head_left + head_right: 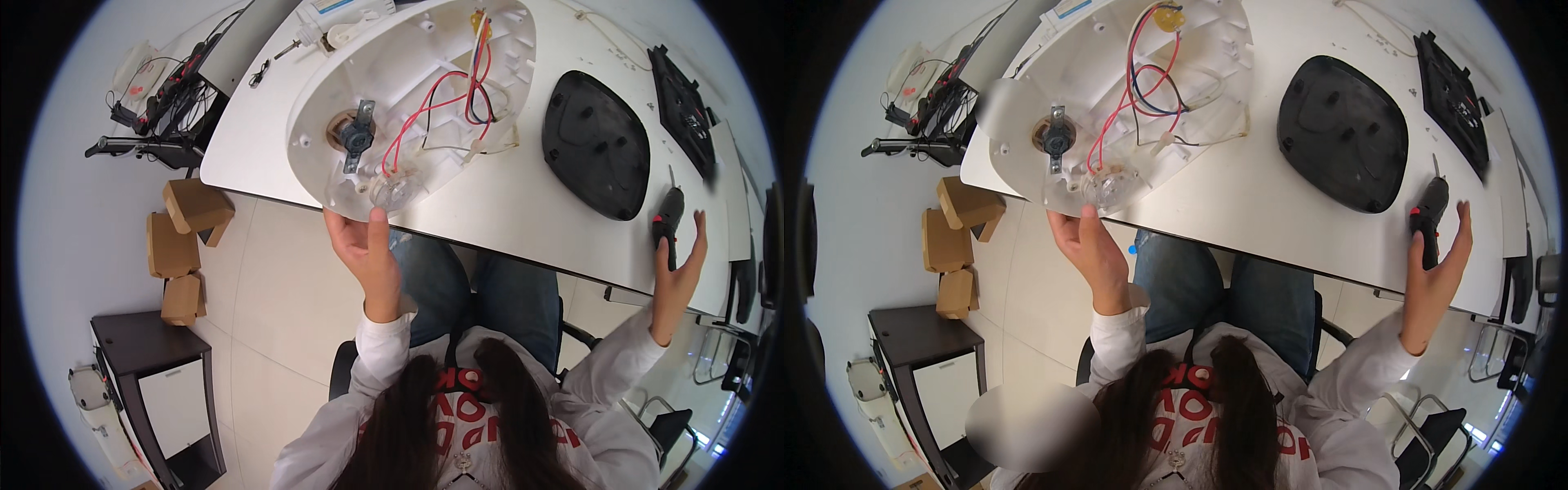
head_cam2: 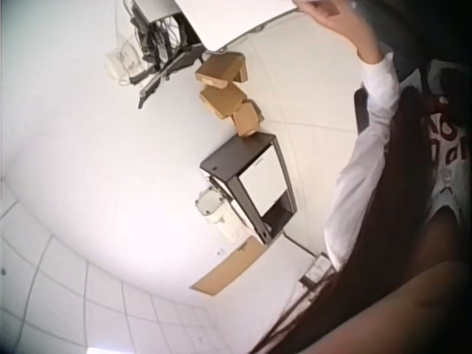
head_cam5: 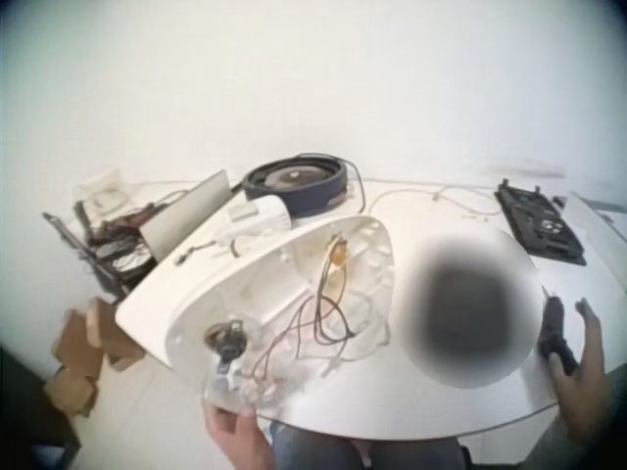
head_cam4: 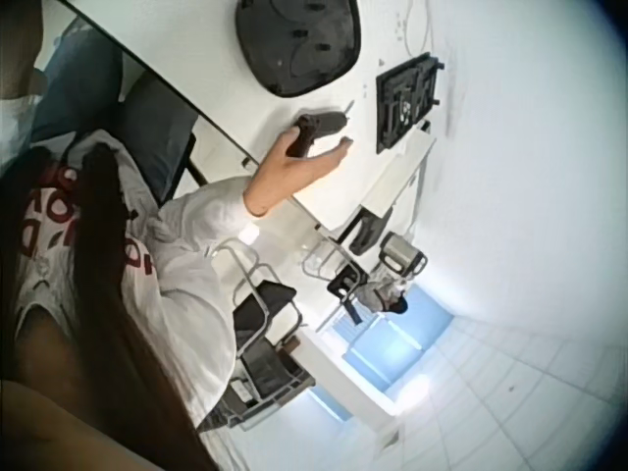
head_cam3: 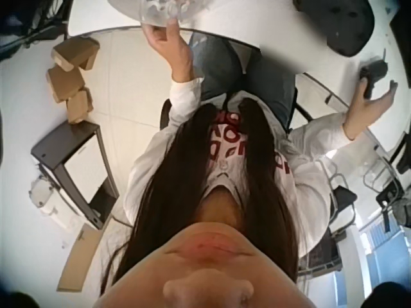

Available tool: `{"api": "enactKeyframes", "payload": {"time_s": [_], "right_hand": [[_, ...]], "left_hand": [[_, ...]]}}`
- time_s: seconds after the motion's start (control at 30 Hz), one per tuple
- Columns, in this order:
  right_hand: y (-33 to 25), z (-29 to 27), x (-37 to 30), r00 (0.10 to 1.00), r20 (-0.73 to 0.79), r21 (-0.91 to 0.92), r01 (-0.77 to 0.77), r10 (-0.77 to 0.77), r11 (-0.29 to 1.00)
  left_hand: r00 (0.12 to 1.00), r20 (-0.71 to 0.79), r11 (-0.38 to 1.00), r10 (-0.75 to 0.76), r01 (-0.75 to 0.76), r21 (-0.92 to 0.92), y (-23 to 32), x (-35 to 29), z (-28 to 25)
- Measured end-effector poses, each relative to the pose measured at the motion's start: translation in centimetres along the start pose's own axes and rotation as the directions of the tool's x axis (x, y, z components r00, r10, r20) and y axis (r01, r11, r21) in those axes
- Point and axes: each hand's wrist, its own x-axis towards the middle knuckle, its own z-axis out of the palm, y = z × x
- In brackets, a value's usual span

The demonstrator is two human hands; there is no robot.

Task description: The person assembles an electronic device by inserting screws into a white plastic housing and tightening them with a cordless screwdriver. They repeatedly pick up screws from the table, position them, and use the tool to secure components inside the housing.

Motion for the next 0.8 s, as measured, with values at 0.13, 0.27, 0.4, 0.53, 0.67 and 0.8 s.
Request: {"api": "enactKeyframes", "payload": {"time_s": [0.13,0.27,0.4,0.53,0.67,0.8], "right_hand": [[5.0,1.3,-1.2,0.972,0.223,-0.1,-0.048,0.07,0.994],[4.9,1.4,-1.0,0.925,0.253,-0.24,-0.225,0.285,0.944],[6.1,1.4,-0.8,0.878,0.3,-0.372,-0.252,0.373,0.893],[5.7,0.0,-1.0,0.912,0.218,-0.33,-0.266,0.347,0.906],[0.7,-4.6,-3.3,0.957,0.163,0.121,-0.26,0.239,0.958],[-5.0,-3.7,-5.5,0.869,0.495,0.703,-0.395,-0.009,0.592]], "left_hand": [[0.999,-0.016,0.997,0.047,-0.046,0.06,0.0,-0.2,0.3],[1.0,0.007,0.998,0.029,-0.029,0.058,0.2,0.1,0.6],[1.0,-0.001,0.998,0.014,-0.013,0.067,0.1,0.2,0.2],[1.0,-0.01,0.998,0.009,-0.008,0.058,0.4,0.1,0.3],[0.996,0.007,0.996,-0.085,0.085,-0.042,1.0,0.3,0.4],[0.995,-0.009,0.994,-0.096,0.096,-0.054,1.2,0.6,1.4]]}}
